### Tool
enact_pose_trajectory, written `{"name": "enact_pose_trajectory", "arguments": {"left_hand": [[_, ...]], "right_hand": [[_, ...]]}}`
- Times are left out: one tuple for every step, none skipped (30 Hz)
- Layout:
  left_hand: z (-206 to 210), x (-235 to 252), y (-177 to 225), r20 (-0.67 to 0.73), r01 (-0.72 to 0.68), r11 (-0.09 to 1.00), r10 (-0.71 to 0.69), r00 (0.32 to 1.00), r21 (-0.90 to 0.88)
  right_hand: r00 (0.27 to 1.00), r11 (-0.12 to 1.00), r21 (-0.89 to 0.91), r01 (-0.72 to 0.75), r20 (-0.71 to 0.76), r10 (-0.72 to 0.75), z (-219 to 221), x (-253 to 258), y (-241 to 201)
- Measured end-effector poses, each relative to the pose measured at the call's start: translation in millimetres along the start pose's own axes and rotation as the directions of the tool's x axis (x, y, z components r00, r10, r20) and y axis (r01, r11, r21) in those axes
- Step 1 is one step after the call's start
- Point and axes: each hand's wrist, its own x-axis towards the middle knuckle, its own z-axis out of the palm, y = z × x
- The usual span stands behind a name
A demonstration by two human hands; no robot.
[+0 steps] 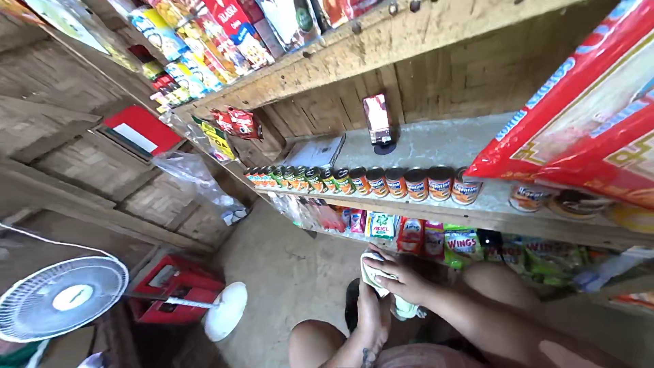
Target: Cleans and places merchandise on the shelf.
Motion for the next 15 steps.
{"name": "enact_pose_trajectory", "arguments": {"left_hand": [[0, -2, -1, 0.020, 0.003, 1.000, -0.003, 1.000, 0.011], [0, -4, -2, 0.031, 0.009, 1.000, -0.009, 0.999, 0.019], [0, -6, -2, 0.035, 0.019, 0.999, -0.020, 0.999, 0.027], [1, -8, -1, 0.040, 0.029, 0.999, -0.030, 0.999, 0.026], [1, -9, 0, 0.039, 0.039, 0.999, -0.040, 0.998, 0.023], [0, -10, 0, 0.037, 0.043, 0.999, -0.044, 0.998, 0.010], [-2, -10, 0, 0.037, 0.039, 0.999, -0.039, 0.999, -0.006], [-2, -11, 0, 0.037, 0.025, 1.000, -0.024, 0.999, -0.018], [-2, -11, 1, 0.031, -0.002, 1.000, 0.003, 1.000, -0.027], [0, -13, 2, 0.020, -0.036, 0.999, 0.036, 0.999, -0.031], [1, -13, 3, 0.006, -0.069, 0.997, 0.069, 0.998, -0.032], [1, -13, 3, -0.007, -0.101, 0.994, 0.101, 0.995, -0.028], [0, -14, 3, -0.018, -0.127, 0.992, 0.127, 0.992, -0.016], [-2, -13, 2, -0.027, -0.150, 0.989, 0.150, 0.988, 0.002], [-2, -12, 1, -0.038, -0.168, 0.986, 0.168, 0.985, 0.024]], "right_hand": [[1.000, 1.000, 0.023, -0.007, -0.012, 0.007, -1, 0, -2], [1.000, 0.999, 0.047, -0.016, -0.025, 0.017, -2, 0, -4], [0.998, 0.996, 0.074, -0.041, -0.033, 0.044, -4, 0, -7], [0.996, 0.991, 0.108, -0.074, -0.039, 0.078, -6, 0, -11], [0.993, 0.984, 0.149, -0.095, -0.054, 0.104, -7, 0, -13], [0.990, 0.976, 0.193, -0.104, -0.076, 0.120, -7, 0, -13], [0.986, 0.965, 0.236, -0.110, -0.096, 0.136, -8, 0, -14], [0.982, 0.954, 0.277, -0.112, -0.116, 0.149, -8, 0, -14], [0.975, 0.941, 0.315, -0.125, -0.138, 0.175, -8, 0, -16], [0.962, 0.926, 0.346, -0.152, -0.164, 0.219, -8, -1, -21], [0.944, 0.909, 0.377, -0.180, -0.194, 0.268, -7, -1, -26], [0.922, 0.892, 0.401, -0.210, -0.222, 0.316, -5, -2, -30], [0.910, 0.885, 0.410, -0.222, -0.239, 0.339, -3, -2, -31], [0.914, 0.893, 0.397, -0.210, -0.243, 0.323, -1, -4, -31], [0.937, 0.918, 0.356, -0.174, -0.228, 0.266, 0, -6, -28]]}}
